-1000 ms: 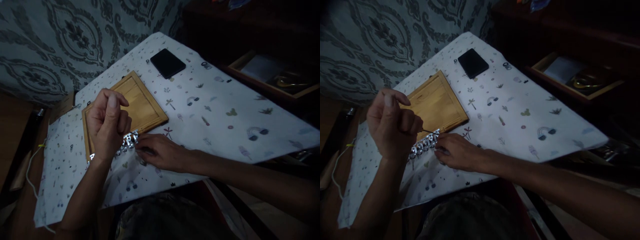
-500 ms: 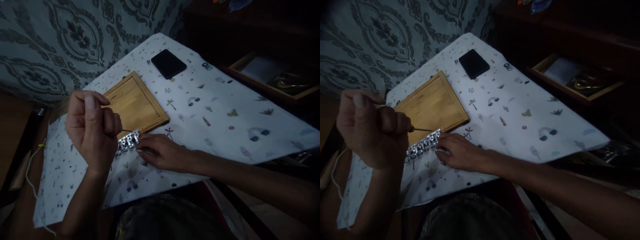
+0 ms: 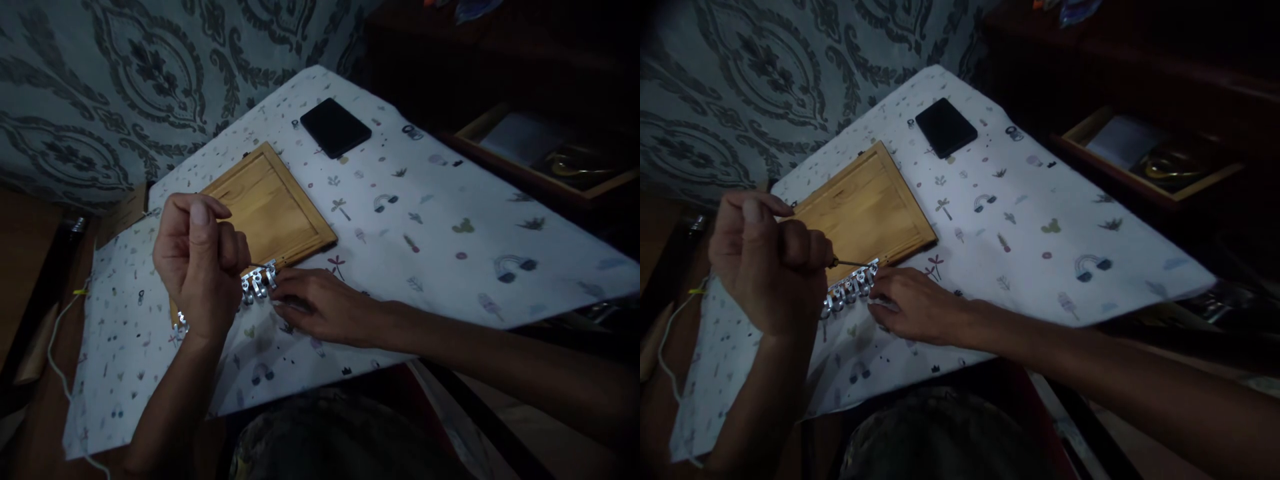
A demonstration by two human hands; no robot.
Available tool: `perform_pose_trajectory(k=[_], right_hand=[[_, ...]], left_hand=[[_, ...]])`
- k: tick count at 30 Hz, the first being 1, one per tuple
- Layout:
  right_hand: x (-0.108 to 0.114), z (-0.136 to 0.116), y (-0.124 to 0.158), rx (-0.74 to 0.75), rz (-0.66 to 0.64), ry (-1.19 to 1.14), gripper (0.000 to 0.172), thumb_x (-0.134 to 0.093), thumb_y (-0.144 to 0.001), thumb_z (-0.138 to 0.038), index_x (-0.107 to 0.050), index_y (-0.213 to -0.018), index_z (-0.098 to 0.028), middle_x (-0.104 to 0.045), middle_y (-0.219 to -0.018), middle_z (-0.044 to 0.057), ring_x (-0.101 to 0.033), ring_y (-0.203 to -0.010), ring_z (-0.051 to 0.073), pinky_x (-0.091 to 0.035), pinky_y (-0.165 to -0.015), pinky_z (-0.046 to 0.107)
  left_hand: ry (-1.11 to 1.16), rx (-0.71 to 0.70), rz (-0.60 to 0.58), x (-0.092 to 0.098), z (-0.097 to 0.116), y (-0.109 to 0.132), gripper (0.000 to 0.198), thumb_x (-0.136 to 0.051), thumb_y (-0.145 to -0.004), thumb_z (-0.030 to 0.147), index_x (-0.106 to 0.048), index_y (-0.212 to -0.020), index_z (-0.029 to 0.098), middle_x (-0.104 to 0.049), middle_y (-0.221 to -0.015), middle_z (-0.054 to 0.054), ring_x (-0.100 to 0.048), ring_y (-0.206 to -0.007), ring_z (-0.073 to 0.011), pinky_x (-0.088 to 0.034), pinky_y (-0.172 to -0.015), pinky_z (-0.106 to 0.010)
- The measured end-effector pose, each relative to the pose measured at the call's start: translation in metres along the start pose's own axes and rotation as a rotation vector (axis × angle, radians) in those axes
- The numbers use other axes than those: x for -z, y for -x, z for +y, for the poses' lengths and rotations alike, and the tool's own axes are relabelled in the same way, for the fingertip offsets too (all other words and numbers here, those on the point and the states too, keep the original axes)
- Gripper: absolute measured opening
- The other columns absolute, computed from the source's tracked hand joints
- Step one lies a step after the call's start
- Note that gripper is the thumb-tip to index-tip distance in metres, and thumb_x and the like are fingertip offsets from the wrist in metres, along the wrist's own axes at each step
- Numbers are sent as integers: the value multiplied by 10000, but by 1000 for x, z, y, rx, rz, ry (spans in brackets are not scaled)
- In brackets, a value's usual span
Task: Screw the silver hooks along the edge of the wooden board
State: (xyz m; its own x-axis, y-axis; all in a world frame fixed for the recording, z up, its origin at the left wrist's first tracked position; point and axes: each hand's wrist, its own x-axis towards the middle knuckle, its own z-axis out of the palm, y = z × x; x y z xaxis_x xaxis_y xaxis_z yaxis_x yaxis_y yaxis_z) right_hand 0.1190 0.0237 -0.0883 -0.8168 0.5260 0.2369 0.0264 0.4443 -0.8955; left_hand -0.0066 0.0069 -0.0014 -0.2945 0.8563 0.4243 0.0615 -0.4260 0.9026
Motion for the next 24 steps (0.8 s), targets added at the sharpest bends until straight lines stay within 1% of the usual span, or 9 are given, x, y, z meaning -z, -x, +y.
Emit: perform_pose_trajectory(k=[6,10,14,20,22,24], right_hand=[[-1,1,0,7,5,2,149,-570,-894,-95,-710,-932,-130,-712,-1029,98,-665,-973,206,-509,-875,347],[-1,1,1,3,13,-9,147,-568,-888,-98,-705,-919,-141,-712,-1035,91,-663,-964,202,-512,-860,345],[-1,1,1,1,11,-10,147,-567,-883,-93,-703,-917,-137,-709,-1046,95,-658,-978,205,-505,-881,355],[-1,2,2,36,21,-27,153,-557,-887,-106,-693,-930,-164,-705,-1022,74,-644,-929,189,-514,-845,346],[-1,3,2,43,33,-30,155,-552,-881,-97,-688,-917,-164,-701,-1013,73,-641,-915,186,-514,-836,343],[-1,3,1,40,39,-27,148,-549,-878,-92,-682,-889,-157,-697,-994,74,-640,-896,182,-513,-825,337]], left_hand=[[-3,-21,28,1,-3,0,236,-673,-920,288,-571,-733,188,-305,-538,81,-200,-382,-32,-195,-358,-208],[6,-25,29,1,-4,1,227,-681,-914,279,-581,-732,188,-289,-519,86,-212,-375,-34,-209,-358,-204],[6,-15,20,0,-5,1,223,-680,-914,287,-576,-746,184,-317,-517,90,-211,-369,-27,-222,-358,-190],[29,-4,-4,-2,-6,2,235,-695,-907,320,-571,-765,180,-276,-494,106,-211,-354,-21,-226,-356,-161],[47,12,-44,-1,-7,2,230,-705,-899,329,-577,-777,181,-277,-494,108,-210,-347,-16,-222,-355,-156],[69,20,-135,1,-7,0,193,-692,-909,321,-598,-811,184,-284,-495,111,-200,-334,-12,-211,-348,-155]])
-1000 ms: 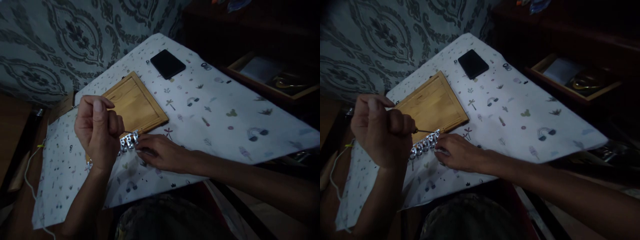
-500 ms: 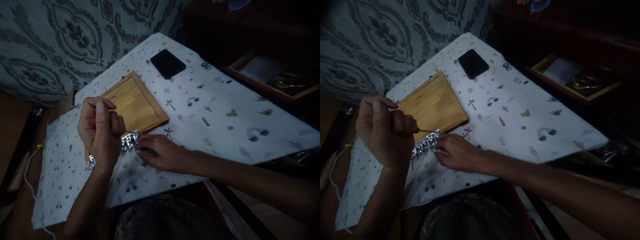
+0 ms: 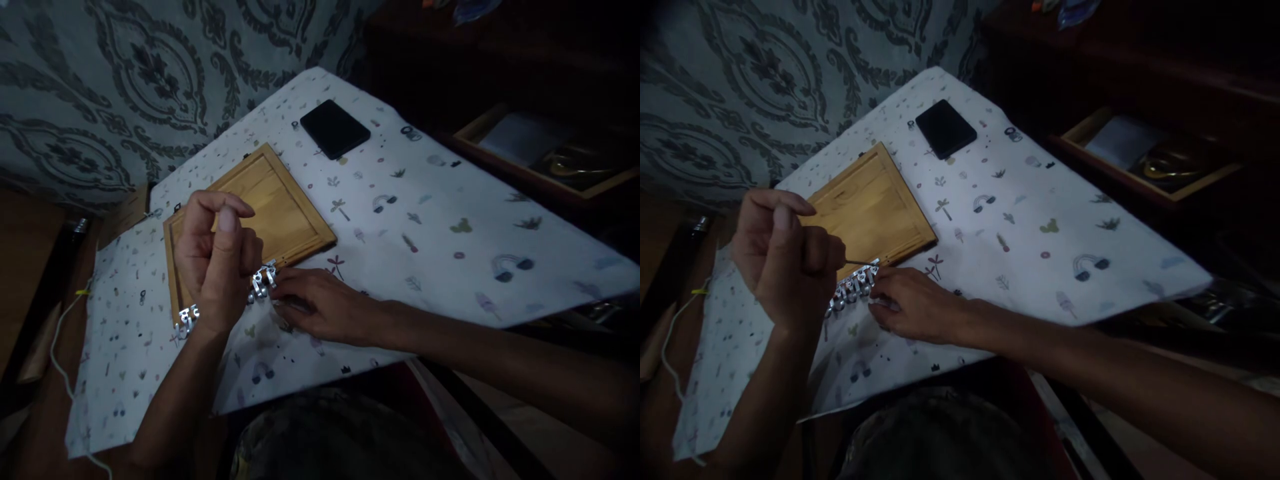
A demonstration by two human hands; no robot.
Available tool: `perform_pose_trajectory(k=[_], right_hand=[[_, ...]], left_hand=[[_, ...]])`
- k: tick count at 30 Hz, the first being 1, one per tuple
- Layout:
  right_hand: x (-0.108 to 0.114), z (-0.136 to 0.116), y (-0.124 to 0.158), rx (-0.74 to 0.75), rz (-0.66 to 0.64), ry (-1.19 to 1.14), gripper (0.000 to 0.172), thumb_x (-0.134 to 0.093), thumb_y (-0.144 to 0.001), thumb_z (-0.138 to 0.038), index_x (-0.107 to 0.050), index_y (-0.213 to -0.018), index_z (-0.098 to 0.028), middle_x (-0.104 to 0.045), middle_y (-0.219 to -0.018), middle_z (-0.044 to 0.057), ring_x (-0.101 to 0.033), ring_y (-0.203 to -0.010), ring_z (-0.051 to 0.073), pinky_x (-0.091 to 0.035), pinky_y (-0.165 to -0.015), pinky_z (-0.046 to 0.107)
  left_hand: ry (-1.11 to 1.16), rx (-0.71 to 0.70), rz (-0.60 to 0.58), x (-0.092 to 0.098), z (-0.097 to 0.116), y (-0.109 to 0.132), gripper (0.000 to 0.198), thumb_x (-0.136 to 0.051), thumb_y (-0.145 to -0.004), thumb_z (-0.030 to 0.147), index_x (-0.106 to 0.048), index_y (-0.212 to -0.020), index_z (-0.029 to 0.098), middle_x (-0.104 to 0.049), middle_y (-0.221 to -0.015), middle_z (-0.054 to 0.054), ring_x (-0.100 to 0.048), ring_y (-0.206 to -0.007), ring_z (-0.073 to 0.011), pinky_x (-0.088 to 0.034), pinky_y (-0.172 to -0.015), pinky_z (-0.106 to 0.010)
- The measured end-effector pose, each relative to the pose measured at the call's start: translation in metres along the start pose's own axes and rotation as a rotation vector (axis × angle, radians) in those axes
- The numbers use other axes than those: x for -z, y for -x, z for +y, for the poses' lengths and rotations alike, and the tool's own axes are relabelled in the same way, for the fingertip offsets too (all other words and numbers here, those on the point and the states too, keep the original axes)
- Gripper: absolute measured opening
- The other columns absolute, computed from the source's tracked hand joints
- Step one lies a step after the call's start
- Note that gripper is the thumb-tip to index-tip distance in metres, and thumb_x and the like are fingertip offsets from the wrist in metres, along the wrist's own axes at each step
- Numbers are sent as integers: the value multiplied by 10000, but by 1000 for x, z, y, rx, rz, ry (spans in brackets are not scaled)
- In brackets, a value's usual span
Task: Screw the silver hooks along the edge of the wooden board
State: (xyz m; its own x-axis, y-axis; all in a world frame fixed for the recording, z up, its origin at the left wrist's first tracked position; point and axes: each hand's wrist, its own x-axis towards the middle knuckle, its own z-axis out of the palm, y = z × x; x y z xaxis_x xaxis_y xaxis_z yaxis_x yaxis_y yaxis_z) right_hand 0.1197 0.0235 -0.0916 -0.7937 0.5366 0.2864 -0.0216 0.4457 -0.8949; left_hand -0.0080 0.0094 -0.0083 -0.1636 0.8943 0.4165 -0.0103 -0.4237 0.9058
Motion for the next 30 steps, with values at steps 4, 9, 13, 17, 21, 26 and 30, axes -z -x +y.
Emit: perform_pose_trajectory(k=[4,9,13,17,21,26,30], right_hand=[[0,-2,-1,-23,-15,-2,141,-556,-873,-82,-682,-863,-145,-701,-972,76,-648,-873,176,-511,-800,317],[0,-2,-1,-20,-22,13,141,-566,-885,-93,-696,-914,-140,-705,-1023,90,-658,-927,188,-512,-839,319],[0,-1,0,-6,-21,24,138,-567,-893,-100,-697,-906,-146,-705,-1056,95,-656,-966,201,-505,-858,336],[1,-1,0,11,-26,43,119,-574,-897,-105,-687,-884,-140,-699,-1011,90,-656,-928,194,-500,-824,326],[1,-1,0,-4,-28,43,101,-585,-909,-141,-678,-872,-146,-694,-980,79,-654,-917,196,-503,-830,336],[0,-1,0,-21,-29,8,102,-586,-894,-124,-686,-913,-136,-702,-1068,102,-658,-1005,216,-505,-898,365],[1,-2,0,-34,-37,10,128,-573,-882,-100,-689,-916,-141,-703,-1079,100,-656,-1012,218,-508,-900,375]], left_hand=[[7,100,-232,8,1,-9,97,-674,-914,276,-633,-891,190,-235,-465,123,-162,-311,-25,-193,-321,-177],[-36,181,-307,14,2,-18,197,-741,-838,350,-628,-888,197,-180,-435,125,-142,-314,-55,-170,-304,-233],[-157,124,-254,15,5,-13,101,-638,-917,299,-627,-992,231,-376,-500,64,-348,-416,-105,-321,-421,-264],[-408,29,0,11,9,-2,222,-606,-949,445,-596,-1028,238,-571,-709,-3,-546,-650,-151,-481,-636,-316],[-316,35,180,0,7,4,144,-619,-945,383,-560,-945,252,-367,-599,57,-353,-499,-110,-362,-488,-264],[-222,-18,246,-11,-1,1,200,-608,-940,372,-517,-822,240,-190,-519,93,-153,-422,-84,-160,-388,-237],[-147,0,209,-8,-3,-6,261,-643,-929,371,-537,-747,217,-182,-502,95,-162,-390,-55,-153,-364,-205]])
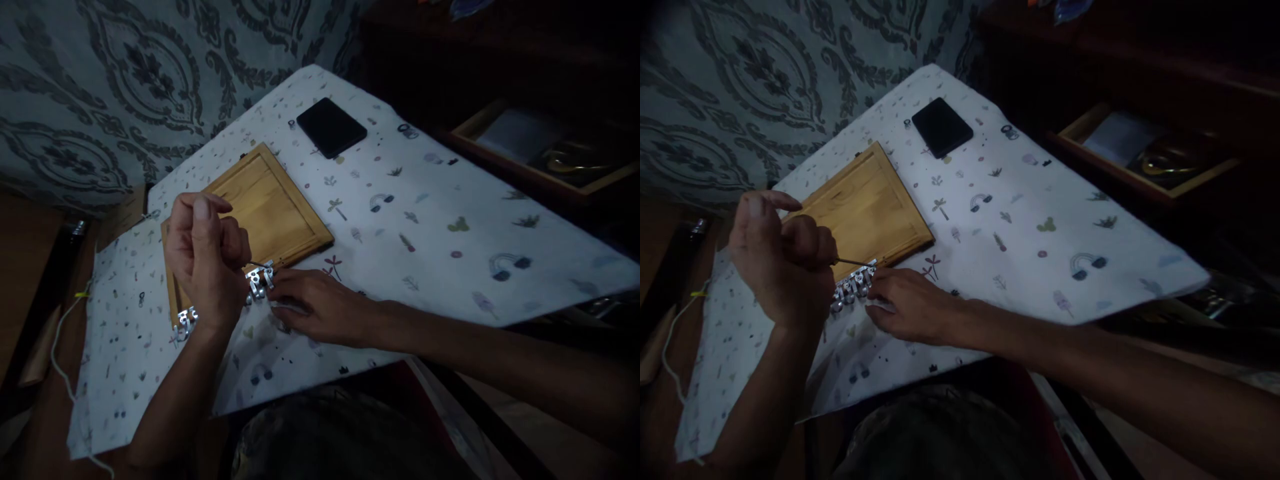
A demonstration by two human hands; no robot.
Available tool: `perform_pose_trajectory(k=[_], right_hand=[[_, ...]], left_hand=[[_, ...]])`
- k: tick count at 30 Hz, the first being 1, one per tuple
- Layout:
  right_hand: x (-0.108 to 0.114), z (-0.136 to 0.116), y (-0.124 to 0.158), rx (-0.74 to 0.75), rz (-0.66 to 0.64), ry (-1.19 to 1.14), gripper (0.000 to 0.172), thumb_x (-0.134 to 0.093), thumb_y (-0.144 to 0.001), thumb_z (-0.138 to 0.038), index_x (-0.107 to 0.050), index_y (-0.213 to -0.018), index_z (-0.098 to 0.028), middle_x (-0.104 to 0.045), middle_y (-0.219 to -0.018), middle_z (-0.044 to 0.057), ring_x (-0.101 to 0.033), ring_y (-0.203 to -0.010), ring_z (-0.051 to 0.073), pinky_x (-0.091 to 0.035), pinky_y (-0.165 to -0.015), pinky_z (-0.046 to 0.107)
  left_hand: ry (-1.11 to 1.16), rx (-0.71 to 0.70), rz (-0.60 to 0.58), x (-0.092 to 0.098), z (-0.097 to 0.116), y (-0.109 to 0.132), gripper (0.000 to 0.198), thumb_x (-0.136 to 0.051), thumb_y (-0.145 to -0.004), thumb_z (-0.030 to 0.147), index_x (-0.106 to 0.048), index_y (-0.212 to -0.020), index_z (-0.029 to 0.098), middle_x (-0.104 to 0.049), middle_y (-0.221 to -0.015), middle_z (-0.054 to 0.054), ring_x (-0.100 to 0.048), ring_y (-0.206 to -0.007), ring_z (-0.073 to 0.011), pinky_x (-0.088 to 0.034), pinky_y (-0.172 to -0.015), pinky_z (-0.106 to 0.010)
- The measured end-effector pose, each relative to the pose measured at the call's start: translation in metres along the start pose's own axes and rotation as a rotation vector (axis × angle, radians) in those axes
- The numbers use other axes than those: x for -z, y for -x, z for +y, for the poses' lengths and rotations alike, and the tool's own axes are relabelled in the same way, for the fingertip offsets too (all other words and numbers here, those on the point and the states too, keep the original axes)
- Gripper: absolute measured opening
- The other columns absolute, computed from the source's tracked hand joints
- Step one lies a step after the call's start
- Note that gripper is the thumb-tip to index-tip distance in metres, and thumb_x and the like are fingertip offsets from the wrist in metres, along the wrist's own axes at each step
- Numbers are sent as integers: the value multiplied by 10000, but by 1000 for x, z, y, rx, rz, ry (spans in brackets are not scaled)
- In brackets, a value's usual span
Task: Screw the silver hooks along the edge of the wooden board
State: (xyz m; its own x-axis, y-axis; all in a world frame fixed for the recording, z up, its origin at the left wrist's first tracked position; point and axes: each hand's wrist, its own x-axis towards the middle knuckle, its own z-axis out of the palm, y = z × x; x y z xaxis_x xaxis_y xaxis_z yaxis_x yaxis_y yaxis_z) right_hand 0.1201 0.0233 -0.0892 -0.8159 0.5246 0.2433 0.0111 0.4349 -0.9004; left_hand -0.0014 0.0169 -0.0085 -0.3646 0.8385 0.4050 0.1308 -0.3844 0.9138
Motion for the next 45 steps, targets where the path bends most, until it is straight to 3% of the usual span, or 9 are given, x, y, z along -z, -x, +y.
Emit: perform_pose_trajectory(k=[7,11,20,24,27,32,36,45], right_hand=[[3,-6,0,-13,7,-20,151,-553,-895,-86,-691,-928,-139,-708,-1032,87,-661,-932,187,-516,-839,335],[3,-6,1,-17,3,-40,160,-545,-907,-100,-692,-954,-139,-708,-1065,93,-659,-965,192,-516,-848,338],[2,-2,1,-30,3,-49,161,-561,-896,-113,-700,-971,-144,-708,-1092,88,-657,-995,197,-509,-881,349],[1,-2,0,-14,10,-44,163,-552,-896,-99,-697,-949,-149,-711,-1071,84,-657,-979,194,-510,-879,349],[1,-2,0,-4,8,-19,144,-557,-896,-92,-692,-912,-142,-708,-1027,85,-655,-944,188,-510,-856,339],[1,-1,2,20,9,2,122,-560,-919,-136,-681,-905,-139,-692,-992,86,-633,-892,180,-517,-829,341],[0,1,2,18,24,12,112,-572,-904,-127,-683,-890,-136,-694,-996,93,-637,-911,190,-514,-827,344],[1,0,0,24,16,-27,131,-564,-896,-102,-689,-910,-140,-700,-1042,93,-642,-968,192,-516,-870,357]], left_hand=[[153,16,-226,9,-4,-14,241,-725,-874,275,-572,-728,160,-242,-478,116,-175,-337,-12,-182,-327,-160],[157,28,-270,13,-5,-18,259,-733,-872,287,-564,-729,152,-379,-571,86,-210,-334,11,-213,-315,-158],[191,87,-344,14,-3,-20,203,-711,-872,219,-591,-724,148,-425,-613,62,-193,-328,12,-175,-310,-186],[174,68,-288,13,-3,-17,221,-729,-865,237,-577,-722,164,-425,-612,63,-203,-348,5,-189,-318,-177],[152,12,-176,14,4,-12,234,-732,-864,239,-567,-711,175,-373,-555,79,-190,-357,-1,-195,-323,-167],[148,-29,-1,18,20,-2,207,-564,-960,129,-598,-756,142,-386,-582,66,-210,-367,2,-214,-338,-183],[209,-61,-93,18,17,3,203,-576,-957,145,-603,-756,138,-354,-558,75,-187,-350,1,-181,-324,-181],[93,23,-103,16,10,6,207,-654,-922,229,-567,-738,194,-309,-574,74,-168,-367,-19,-164,-352,-230]])
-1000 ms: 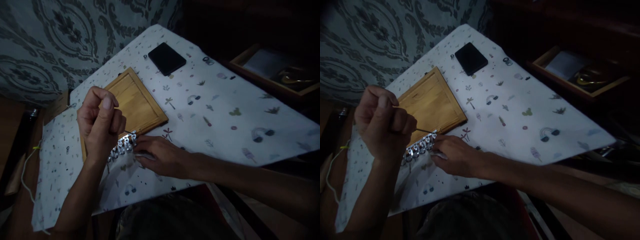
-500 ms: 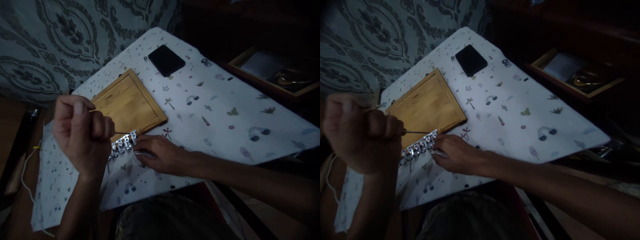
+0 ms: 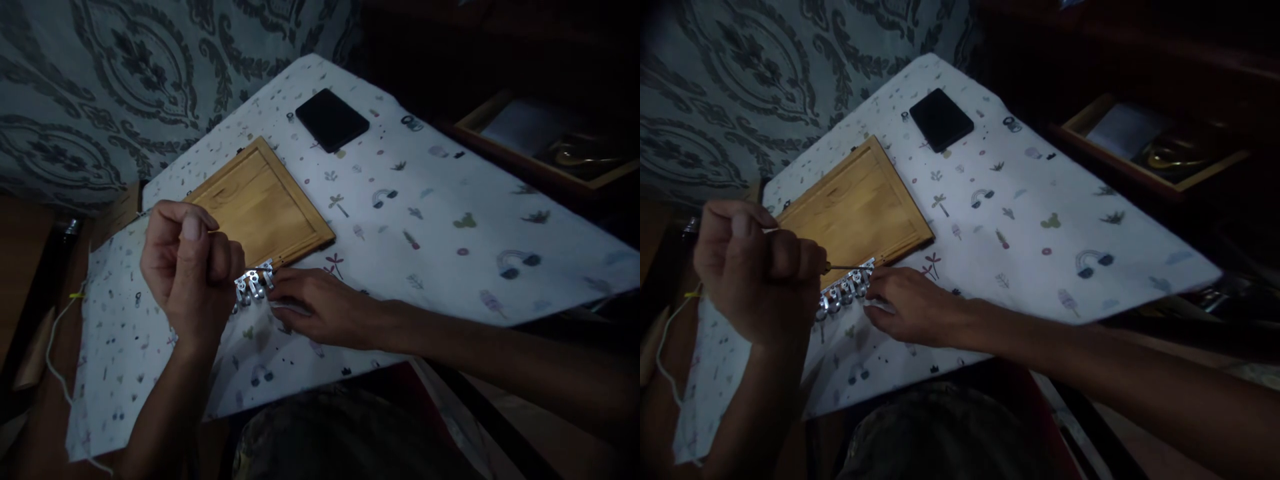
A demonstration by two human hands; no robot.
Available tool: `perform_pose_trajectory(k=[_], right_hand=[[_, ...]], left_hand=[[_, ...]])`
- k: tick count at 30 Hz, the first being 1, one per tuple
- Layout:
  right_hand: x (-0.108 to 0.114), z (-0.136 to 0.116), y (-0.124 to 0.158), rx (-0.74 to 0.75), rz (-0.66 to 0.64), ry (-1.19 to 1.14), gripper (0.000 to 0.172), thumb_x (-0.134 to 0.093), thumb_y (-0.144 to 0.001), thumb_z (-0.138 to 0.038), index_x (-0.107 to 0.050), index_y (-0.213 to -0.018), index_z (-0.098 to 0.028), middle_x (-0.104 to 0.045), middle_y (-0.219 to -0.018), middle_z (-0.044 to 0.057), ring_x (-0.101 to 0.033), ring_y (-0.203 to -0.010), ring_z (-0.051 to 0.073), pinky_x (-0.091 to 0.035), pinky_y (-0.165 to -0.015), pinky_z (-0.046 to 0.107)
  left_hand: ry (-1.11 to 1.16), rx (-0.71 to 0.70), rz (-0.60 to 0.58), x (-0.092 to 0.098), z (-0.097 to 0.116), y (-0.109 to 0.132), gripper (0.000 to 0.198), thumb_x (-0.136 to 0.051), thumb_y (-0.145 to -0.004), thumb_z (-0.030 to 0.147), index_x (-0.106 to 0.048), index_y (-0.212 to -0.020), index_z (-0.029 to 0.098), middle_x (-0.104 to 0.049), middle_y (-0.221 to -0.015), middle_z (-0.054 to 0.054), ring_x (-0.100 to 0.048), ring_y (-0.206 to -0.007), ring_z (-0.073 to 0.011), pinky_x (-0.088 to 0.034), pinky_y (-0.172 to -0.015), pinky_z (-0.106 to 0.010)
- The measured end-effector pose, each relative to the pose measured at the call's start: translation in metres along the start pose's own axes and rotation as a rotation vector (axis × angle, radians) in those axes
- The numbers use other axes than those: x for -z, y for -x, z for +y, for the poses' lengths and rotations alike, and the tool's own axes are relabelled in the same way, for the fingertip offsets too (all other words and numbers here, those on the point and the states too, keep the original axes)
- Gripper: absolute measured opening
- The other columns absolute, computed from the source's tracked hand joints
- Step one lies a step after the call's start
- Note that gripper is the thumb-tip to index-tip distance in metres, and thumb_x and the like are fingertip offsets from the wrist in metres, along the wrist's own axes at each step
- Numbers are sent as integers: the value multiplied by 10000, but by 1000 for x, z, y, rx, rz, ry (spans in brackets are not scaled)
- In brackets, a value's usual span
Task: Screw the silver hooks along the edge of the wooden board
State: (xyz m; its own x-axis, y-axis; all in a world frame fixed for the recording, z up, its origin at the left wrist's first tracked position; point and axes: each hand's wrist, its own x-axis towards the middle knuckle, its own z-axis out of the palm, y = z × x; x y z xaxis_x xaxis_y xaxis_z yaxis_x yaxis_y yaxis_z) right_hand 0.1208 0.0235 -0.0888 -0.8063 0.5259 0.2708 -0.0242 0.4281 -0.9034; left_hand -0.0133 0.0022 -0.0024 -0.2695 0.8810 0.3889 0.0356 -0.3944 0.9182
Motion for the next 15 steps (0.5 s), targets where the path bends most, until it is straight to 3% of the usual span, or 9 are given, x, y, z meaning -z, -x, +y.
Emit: perform_pose_trajectory(k=[9,15], right_hand=[[1,-1,0,-7,-3,7,142,-574,-899,-99,-695,-958,-147,-705,-1076,90,-649,-993,197,-521,-879,357],[1,-1,0,1,-3,11,135,-577,-876,-76,-689,-920,-136,-700,-1039,91,-652,-974,198,-515,-883,349]], left_hand=[[-42,25,-13,1,-1,-1,212,-680,-906,261,-561,-743,197,-395,-622,62,-176,-376,-15,-172,-351,-246],[65,-15,-141,-1,-5,-5,170,-668,-915,206,-628,-761,144,-364,-560,68,-209,-349,-4,-187,-337,-201]])
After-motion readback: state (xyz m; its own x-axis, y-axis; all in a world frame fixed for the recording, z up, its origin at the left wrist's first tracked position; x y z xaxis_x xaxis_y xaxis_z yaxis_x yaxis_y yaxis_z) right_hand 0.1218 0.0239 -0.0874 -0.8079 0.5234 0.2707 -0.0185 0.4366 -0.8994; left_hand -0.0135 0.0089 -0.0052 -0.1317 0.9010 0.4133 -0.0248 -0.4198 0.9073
